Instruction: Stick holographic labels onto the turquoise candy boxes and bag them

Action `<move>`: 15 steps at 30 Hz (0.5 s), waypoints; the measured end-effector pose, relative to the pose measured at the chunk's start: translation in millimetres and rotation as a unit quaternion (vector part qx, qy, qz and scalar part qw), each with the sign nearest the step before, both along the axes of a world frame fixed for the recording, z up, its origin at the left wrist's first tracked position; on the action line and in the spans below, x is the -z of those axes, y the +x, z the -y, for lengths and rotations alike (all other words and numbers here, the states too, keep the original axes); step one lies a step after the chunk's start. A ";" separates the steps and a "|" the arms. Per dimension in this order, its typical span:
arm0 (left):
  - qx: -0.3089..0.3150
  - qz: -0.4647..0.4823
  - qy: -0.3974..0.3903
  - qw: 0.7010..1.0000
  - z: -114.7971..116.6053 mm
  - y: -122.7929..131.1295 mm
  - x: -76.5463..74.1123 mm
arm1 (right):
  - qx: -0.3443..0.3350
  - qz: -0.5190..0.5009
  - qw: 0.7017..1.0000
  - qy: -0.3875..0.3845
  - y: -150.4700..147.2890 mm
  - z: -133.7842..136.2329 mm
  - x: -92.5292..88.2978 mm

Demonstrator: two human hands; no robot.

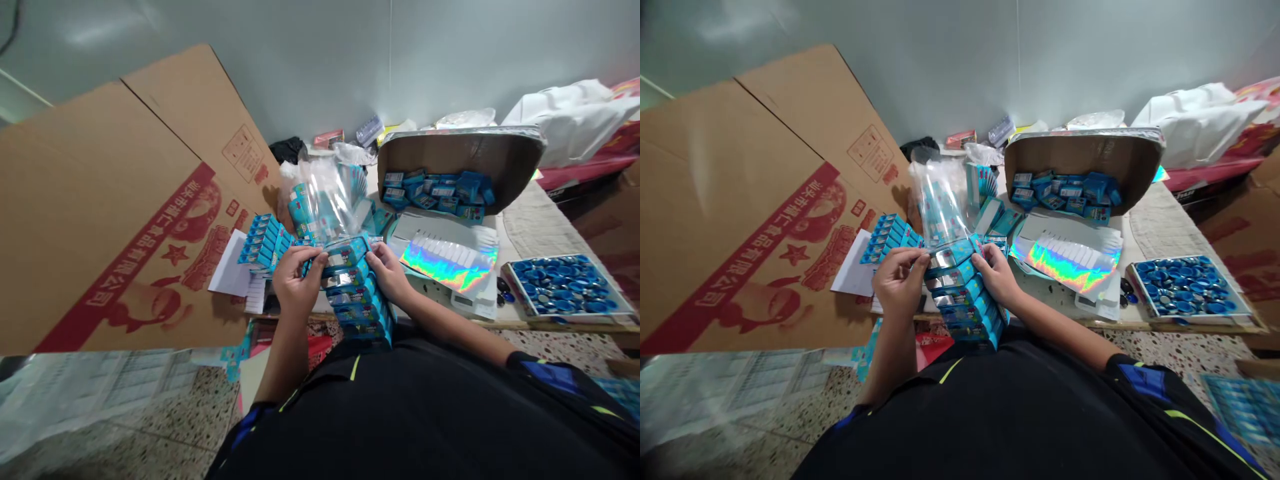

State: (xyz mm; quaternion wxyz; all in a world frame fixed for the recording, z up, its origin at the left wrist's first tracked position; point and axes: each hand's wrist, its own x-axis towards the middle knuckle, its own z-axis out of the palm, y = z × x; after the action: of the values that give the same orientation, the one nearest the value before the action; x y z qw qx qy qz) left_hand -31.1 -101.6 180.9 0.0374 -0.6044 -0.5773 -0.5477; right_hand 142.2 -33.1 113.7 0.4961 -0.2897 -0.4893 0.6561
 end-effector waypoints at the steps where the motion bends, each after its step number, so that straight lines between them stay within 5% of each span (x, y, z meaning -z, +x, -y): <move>1: -0.011 -0.016 0.022 1.000 -0.2 -0.3 1.5 | 0.000 0.004 1.000 0.001 -0.2 -0.1 0.2; 9: -0.063 -0.185 0.156 0.968 2.4 -2.7 5.7 | 0.002 0.010 1.000 0.001 -3.2 -0.9 1.6; 15: -0.011 -0.018 0.009 1.000 -4.5 -14.2 -2.4 | 0.011 0.011 1.000 -0.002 -3.4 -3.5 6.5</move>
State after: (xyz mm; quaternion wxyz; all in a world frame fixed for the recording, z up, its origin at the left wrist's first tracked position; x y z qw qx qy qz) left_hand -45.3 -97.0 183.3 0.0597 -0.6076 -0.5782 -0.5413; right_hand 138.8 -29.6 107.2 0.4972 -0.3032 -0.4897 0.6488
